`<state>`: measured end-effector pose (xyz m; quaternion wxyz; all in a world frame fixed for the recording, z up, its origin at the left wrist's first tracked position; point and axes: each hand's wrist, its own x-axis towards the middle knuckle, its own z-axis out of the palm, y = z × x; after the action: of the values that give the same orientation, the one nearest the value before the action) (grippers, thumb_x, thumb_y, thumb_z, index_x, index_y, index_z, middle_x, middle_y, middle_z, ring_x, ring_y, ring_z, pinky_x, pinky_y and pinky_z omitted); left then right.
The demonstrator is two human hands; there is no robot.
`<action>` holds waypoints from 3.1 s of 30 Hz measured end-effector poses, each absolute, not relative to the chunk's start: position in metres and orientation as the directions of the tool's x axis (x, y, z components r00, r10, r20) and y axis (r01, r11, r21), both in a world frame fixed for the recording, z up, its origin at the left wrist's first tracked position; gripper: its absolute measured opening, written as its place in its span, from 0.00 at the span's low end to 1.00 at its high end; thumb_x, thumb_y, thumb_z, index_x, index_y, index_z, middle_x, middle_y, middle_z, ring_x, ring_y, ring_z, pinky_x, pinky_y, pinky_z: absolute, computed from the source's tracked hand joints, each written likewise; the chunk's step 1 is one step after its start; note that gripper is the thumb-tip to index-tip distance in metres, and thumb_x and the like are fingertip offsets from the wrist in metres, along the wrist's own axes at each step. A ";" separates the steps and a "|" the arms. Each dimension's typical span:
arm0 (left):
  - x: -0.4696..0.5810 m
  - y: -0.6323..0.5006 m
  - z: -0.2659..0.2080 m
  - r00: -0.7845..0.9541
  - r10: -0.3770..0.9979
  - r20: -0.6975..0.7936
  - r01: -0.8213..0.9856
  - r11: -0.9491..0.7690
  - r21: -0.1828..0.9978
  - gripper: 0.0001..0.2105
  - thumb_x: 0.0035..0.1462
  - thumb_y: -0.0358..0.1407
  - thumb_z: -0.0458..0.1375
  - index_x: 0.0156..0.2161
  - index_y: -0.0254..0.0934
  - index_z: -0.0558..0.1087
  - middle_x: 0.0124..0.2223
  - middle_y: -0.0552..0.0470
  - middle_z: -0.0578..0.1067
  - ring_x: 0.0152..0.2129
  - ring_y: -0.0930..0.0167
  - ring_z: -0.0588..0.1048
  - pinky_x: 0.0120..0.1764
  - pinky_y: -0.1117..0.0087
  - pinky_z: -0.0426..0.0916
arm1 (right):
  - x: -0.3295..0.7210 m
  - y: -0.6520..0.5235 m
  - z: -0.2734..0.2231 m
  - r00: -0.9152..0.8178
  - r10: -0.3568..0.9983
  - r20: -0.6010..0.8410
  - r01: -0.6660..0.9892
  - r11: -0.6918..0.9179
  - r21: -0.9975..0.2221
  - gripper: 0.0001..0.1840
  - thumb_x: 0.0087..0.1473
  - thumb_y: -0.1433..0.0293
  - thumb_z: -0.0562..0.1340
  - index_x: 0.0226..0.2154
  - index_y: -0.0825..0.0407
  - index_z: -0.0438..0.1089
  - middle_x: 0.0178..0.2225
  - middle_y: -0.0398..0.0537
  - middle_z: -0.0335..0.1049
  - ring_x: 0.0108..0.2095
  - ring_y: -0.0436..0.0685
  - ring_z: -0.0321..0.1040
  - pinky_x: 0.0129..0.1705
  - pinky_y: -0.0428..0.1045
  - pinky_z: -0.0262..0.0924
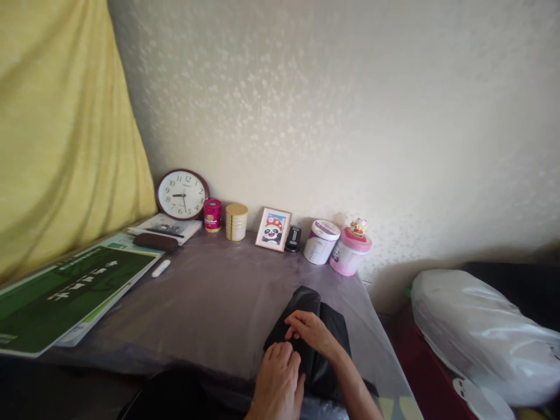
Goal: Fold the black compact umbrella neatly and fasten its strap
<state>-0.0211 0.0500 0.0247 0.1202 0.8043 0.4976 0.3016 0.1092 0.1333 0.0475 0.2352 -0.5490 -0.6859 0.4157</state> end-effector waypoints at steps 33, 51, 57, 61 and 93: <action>-0.006 0.053 -0.008 0.423 0.906 0.013 0.702 -0.336 0.628 0.29 0.51 0.39 0.51 0.59 0.34 0.55 0.64 0.39 0.46 0.60 0.60 0.49 0.58 0.59 0.54 | 0.154 0.211 0.024 -0.147 0.965 0.216 0.870 0.231 -0.436 0.16 0.58 0.67 0.50 0.36 0.46 0.73 0.40 0.45 0.74 0.45 0.54 0.67 0.50 0.49 0.55; -0.009 0.046 0.002 0.444 0.896 -0.016 0.742 -0.357 0.568 0.43 0.38 0.27 0.52 0.62 0.30 0.39 0.65 0.41 0.38 0.61 0.60 0.44 0.59 0.60 0.50 | 0.230 0.089 0.010 0.445 0.894 0.063 0.644 -0.270 -0.716 0.23 0.48 0.52 0.51 0.30 0.51 0.72 0.33 0.51 0.75 0.37 0.60 0.71 0.38 0.49 0.61; -0.009 0.046 0.004 0.430 0.901 -0.057 0.745 -0.319 0.585 0.45 0.36 0.24 0.51 0.62 0.31 0.38 0.65 0.40 0.38 0.61 0.61 0.45 0.59 0.62 0.50 | 0.210 0.089 0.033 0.446 0.893 -0.059 0.437 -0.275 -0.856 0.26 0.42 0.49 0.57 0.32 0.55 0.72 0.27 0.48 0.74 0.33 0.60 0.71 0.32 0.49 0.63; -0.009 0.045 0.001 0.428 0.902 -0.056 0.746 -0.317 0.586 0.45 0.36 0.23 0.51 0.62 0.30 0.39 0.65 0.39 0.38 0.61 0.59 0.46 0.58 0.62 0.51 | 0.197 0.095 0.047 0.340 0.937 -0.083 0.308 -0.195 -0.931 0.23 0.41 0.51 0.60 0.29 0.55 0.72 0.21 0.44 0.71 0.26 0.58 0.69 0.26 0.48 0.62; -0.036 0.047 0.024 0.400 0.917 0.000 0.789 -0.344 0.508 0.24 0.50 0.34 0.50 0.53 0.27 0.61 0.51 0.35 0.68 0.47 0.59 0.70 0.47 0.60 0.66 | 0.112 0.159 0.040 -0.021 0.982 -0.187 0.472 -0.155 -0.868 0.09 0.53 0.64 0.52 0.34 0.53 0.62 0.25 0.44 0.74 0.22 0.48 0.70 0.19 0.40 0.58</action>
<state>-0.0355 0.0470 0.0242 0.2204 0.8071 0.5284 0.1443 0.1119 0.1587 0.0397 0.3014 -0.6315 -0.5757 0.4230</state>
